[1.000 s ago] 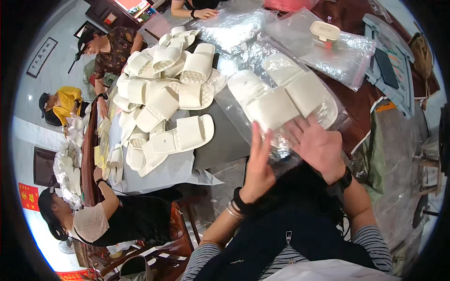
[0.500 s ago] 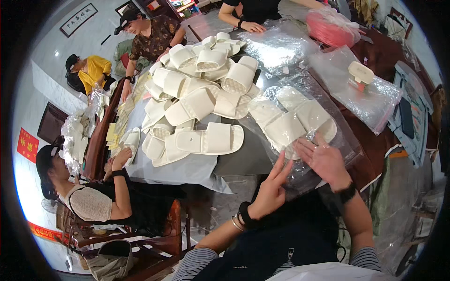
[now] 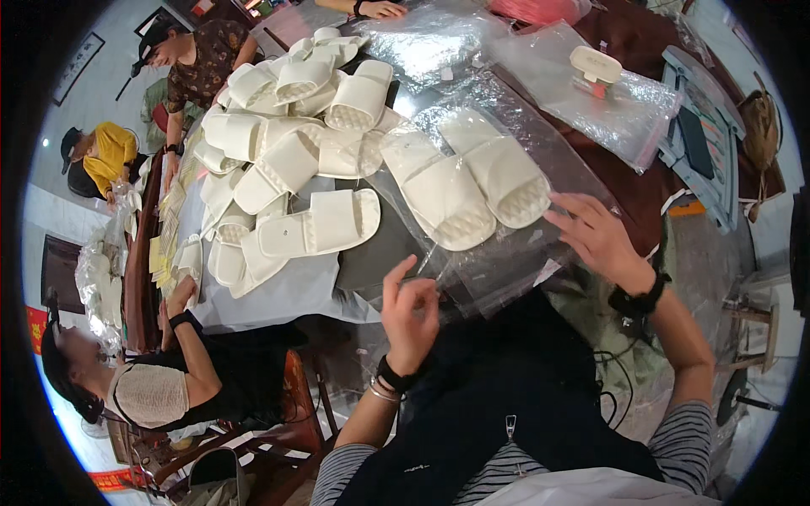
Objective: Pair and package white rubber slippers into plastic bags.
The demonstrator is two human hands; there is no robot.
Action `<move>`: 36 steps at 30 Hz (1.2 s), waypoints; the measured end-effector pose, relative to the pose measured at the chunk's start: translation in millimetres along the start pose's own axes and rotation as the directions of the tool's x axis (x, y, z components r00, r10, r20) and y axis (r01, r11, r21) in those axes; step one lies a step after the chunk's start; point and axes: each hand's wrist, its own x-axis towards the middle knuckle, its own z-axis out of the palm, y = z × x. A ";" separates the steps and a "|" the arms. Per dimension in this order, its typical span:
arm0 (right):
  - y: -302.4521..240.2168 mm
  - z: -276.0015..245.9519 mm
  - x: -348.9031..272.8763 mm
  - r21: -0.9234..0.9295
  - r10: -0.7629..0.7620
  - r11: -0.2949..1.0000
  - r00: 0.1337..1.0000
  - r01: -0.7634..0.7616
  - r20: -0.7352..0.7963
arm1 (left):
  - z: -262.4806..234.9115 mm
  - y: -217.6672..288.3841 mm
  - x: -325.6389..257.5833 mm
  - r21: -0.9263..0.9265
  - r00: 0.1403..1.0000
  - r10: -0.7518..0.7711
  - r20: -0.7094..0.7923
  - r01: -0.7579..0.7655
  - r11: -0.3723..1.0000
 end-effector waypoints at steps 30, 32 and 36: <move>-11.1 17.9 -42.7 0.185 -0.001 0.983 1.000 0.005 -0.020 | -30.9 -28.2 -15.5 0.313 0.955 0.216 0.204 -0.273 0.910; -4.5 18.5 -34.4 0.261 0.092 0.963 0.992 -0.066 -0.090 | -31.0 -28.8 -12.6 0.278 0.958 0.147 0.246 -0.215 0.936; 9.0 24.7 -26.2 0.503 0.568 0.705 0.822 -0.501 0.022 | -27.9 -22.0 3.7 0.030 0.986 0.099 0.135 -0.104 0.994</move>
